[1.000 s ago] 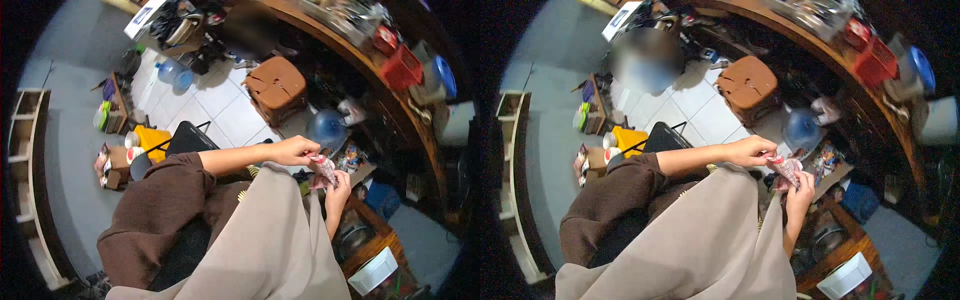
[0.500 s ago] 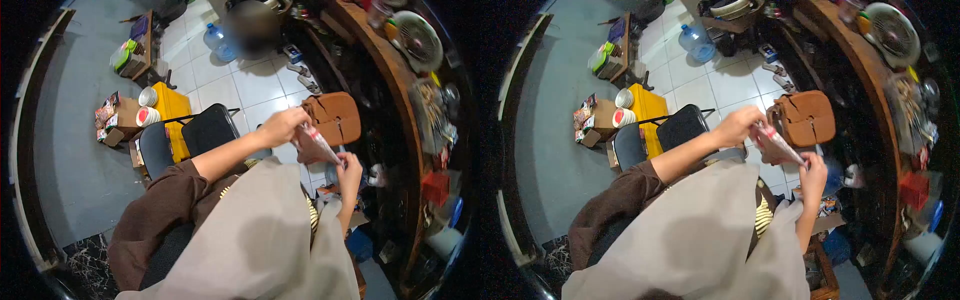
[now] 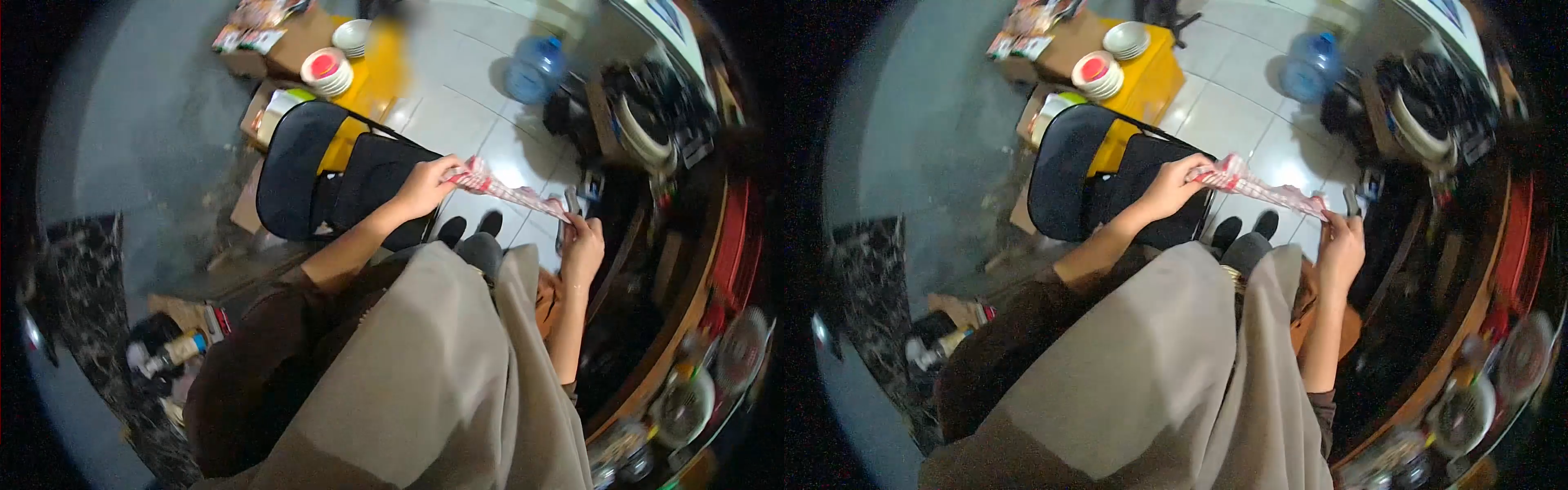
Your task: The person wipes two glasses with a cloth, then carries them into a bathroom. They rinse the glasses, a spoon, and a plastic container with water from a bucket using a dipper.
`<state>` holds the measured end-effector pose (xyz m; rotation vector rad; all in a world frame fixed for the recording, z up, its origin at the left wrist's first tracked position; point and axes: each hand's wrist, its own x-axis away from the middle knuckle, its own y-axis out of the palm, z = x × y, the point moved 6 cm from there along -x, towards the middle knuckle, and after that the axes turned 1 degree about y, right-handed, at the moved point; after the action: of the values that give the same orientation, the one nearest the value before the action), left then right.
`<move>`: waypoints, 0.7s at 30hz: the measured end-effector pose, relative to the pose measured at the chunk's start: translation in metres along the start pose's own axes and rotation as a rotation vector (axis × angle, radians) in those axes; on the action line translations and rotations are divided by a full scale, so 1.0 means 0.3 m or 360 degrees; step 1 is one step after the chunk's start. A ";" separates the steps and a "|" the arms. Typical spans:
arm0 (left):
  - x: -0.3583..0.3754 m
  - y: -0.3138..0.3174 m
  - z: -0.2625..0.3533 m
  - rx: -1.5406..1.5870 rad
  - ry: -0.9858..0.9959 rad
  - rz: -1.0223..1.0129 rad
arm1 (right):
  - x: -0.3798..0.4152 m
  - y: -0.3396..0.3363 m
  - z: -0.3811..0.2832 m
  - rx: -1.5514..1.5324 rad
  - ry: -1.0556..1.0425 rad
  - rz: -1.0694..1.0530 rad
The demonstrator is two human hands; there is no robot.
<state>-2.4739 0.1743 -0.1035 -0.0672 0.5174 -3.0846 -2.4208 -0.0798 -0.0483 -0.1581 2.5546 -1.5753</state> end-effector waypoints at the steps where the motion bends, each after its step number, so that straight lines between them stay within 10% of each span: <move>1: 0.020 -0.066 -0.028 -0.0055 -0.0064 0.0193 | -0.081 0.060 -0.045 0.0062 -0.0123 -0.0067; 4: 0.115 -0.210 -0.202 0.0303 -0.0552 0.0520 | -0.287 0.282 -0.213 0.0020 -0.0323 -0.0424; 9: 0.317 -0.378 -0.306 0.0287 -0.0475 0.1159 | -0.440 0.558 -0.582 -0.0372 -0.0937 -0.0726; 12: 0.452 -0.461 -0.264 -0.0879 -0.0573 0.1647 | -0.455 0.735 -0.750 -0.0664 -0.1168 -0.1081; 21: 0.788 -0.683 -0.455 0.0110 -0.1251 0.2393 | -0.264 0.968 -1.319 -0.0514 -0.1560 -0.1333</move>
<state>-2.7173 0.4076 -0.1560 -0.5458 0.2014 -1.4262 -2.4153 0.4109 -0.1276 -1.7041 1.9130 -0.7909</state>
